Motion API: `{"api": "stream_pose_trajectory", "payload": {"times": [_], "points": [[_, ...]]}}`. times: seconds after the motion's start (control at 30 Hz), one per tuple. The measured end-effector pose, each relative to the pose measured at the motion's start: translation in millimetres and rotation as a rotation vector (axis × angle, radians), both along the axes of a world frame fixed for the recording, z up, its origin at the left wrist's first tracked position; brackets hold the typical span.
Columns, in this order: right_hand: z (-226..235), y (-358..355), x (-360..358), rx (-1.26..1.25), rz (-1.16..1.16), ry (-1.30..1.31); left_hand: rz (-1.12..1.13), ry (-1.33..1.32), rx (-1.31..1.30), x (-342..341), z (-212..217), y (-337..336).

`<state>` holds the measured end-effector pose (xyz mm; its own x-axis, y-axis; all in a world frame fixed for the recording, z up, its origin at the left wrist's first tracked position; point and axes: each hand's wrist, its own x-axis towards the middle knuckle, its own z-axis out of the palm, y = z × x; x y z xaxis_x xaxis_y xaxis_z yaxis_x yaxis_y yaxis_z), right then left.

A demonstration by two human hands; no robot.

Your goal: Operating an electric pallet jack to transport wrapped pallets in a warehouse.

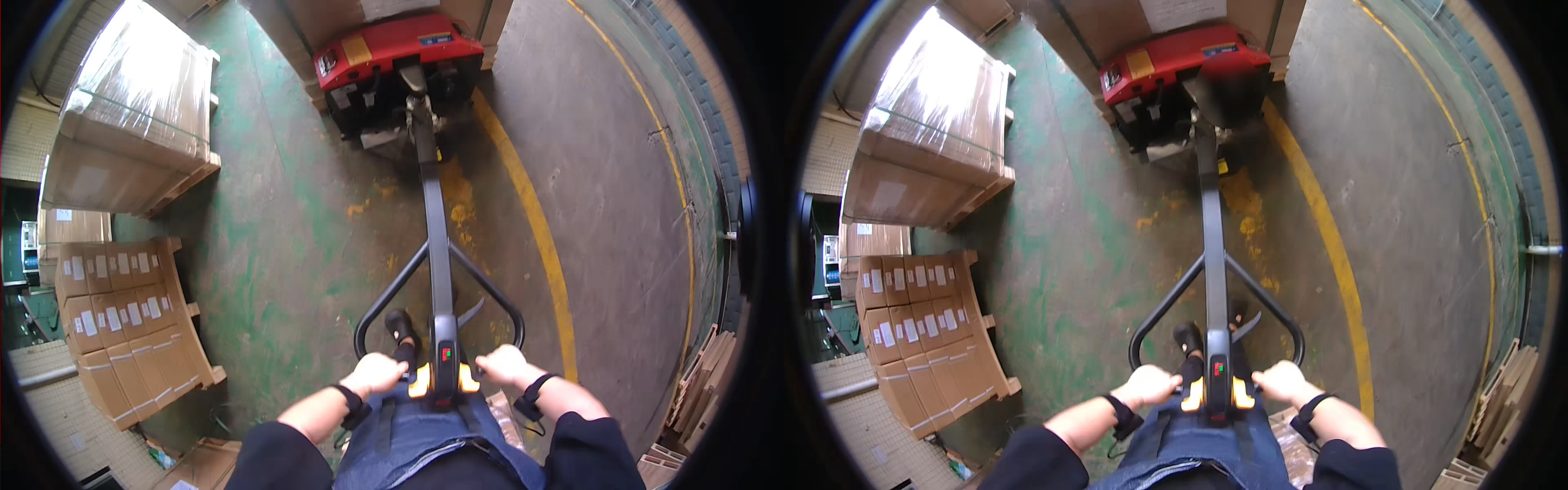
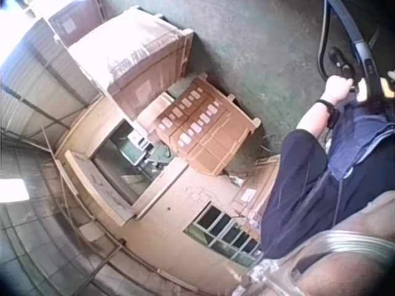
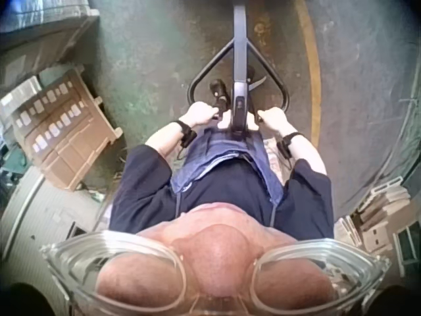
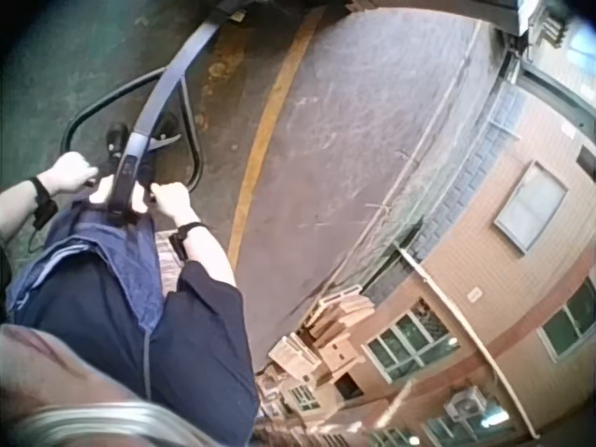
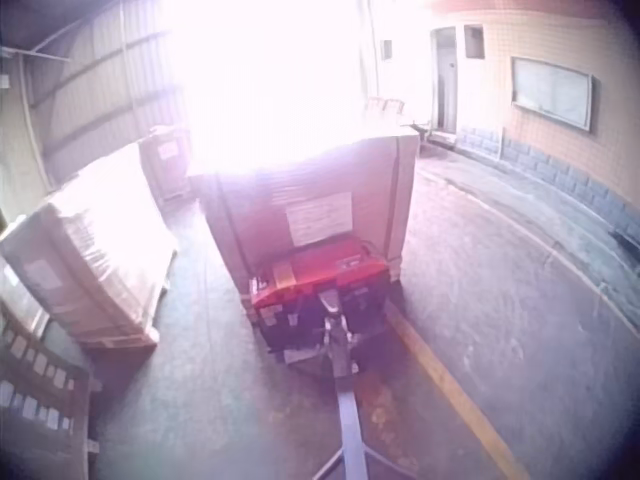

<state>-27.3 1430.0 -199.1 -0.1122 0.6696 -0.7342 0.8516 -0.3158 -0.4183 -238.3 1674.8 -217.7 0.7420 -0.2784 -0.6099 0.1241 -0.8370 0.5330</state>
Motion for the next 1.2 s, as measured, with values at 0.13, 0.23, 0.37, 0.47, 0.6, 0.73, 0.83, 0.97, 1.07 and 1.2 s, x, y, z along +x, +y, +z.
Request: {"api": "stream_pose_trajectory", "payload": {"times": [0.13, 0.23, 0.37, 0.47, 0.6, 0.73, 0.83, 0.97, 1.07, 1.2], "points": [[78, 34, 25, 0.031, -0.046, 0.051, -0.085, -0.007, -0.107, 34, 90, 47], [203, 101, 92, 0.009, -0.025, -0.037, -0.119, 0.007, -0.023, 111, 213, 104], [279, 135, 159, 0.208, -0.072, -0.013, -0.164, -0.288, 0.051, 166, 282, 146], [253, 115, 131, 0.111, 0.031, -0.026, -0.196, -0.173, -0.028, 140, 259, 128], [167, 65, 78, 0.008, 0.064, 0.033, -0.199, -0.018, -0.063, 88, 178, 77], [37, 11, 19, 0.074, 0.061, 0.009, -0.167, 0.041, -0.068, 28, 55, 20], [-46, -17, -8, 0.159, 0.044, -0.023, -0.108, 0.060, -0.038, 3, -29, -5], [-46, -19, -21, 0.128, -0.006, -0.094, -0.039, 0.059, -0.016, 5, -26, -1], [-26, -19, -12, 0.210, -0.096, -0.130, 0.004, -0.061, -0.040, 8, 4, 4], [99, 18, 23, 0.359, -0.190, 0.020, 0.074, -0.227, -0.033, 21, 98, 37]]}}
